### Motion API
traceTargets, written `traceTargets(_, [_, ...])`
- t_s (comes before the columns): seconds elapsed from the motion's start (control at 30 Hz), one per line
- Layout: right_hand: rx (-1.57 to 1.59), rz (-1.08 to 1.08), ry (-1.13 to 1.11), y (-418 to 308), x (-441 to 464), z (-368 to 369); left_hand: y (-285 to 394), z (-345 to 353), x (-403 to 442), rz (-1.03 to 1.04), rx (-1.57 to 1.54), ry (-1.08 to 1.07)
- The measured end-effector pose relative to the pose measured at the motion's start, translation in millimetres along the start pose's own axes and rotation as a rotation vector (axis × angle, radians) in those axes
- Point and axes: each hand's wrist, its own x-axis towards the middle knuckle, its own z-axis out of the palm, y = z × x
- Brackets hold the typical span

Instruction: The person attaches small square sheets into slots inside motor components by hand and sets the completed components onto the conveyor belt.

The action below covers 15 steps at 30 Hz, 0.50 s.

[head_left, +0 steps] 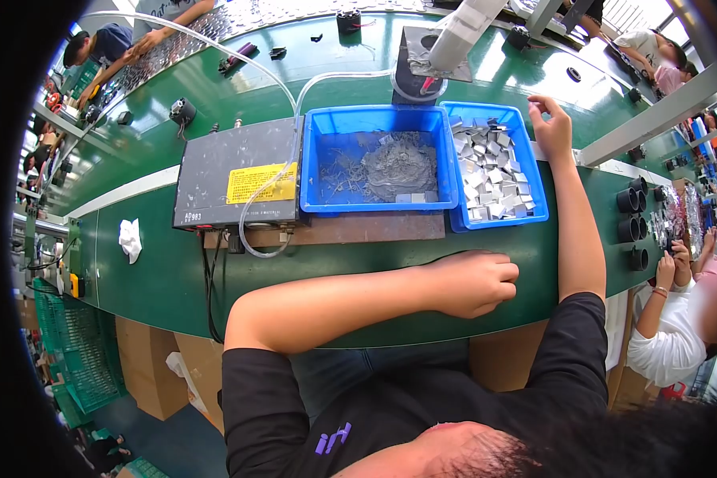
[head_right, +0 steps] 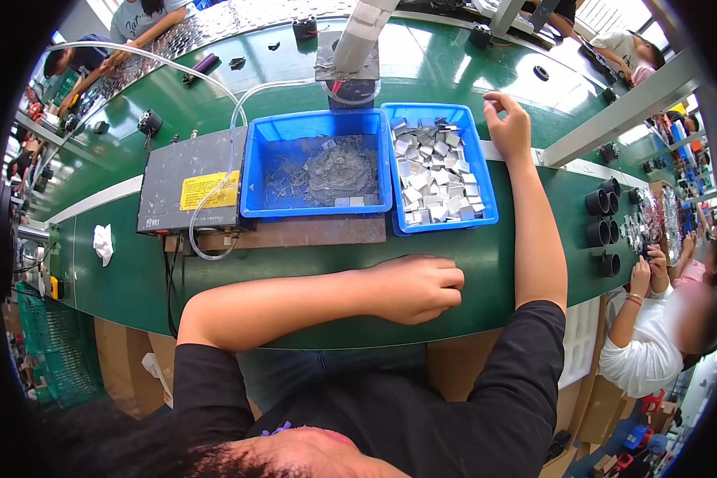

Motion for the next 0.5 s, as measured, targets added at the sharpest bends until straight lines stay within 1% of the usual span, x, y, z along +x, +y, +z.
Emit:
traceTargets(0.1, [0.176, 0.172, 0.062, -14.0, 2.9, -1.4, 0.8, -1.1, -0.7, -0.007, 0.007, -0.013])
traceTargets(0.13, [0.172, 0.171, 0.057, -20.4, 8.4, -10.2, 1.2, 0.1, -0.5, -0.007, 0.004, -0.006])
traceTargets(0.27, [0.396, 0.425, -0.668, -47.7, 44.7, -58.2, -1.5, 1.9, -2.7, -0.006, 0.009, -0.017])
traceTargets(0.3, [0.397, 0.422, -0.674, -52.4, 45.5, -58.6, -1.1, 1.9, -3.7, -0.010, 0.011, -0.013])
traceTargets(0.43, [0.152, 0.468, -1.138, -69.4, 37.8, -66.5, -1.3, 1.1, -2.6, 0.000, 0.012, -0.023])
traceTargets(0.5, [0.159, 0.467, -1.111, -72.9, 35.9, -67.9, -1.4, 0.3, -1.4, 0.004, 0.013, -0.023])
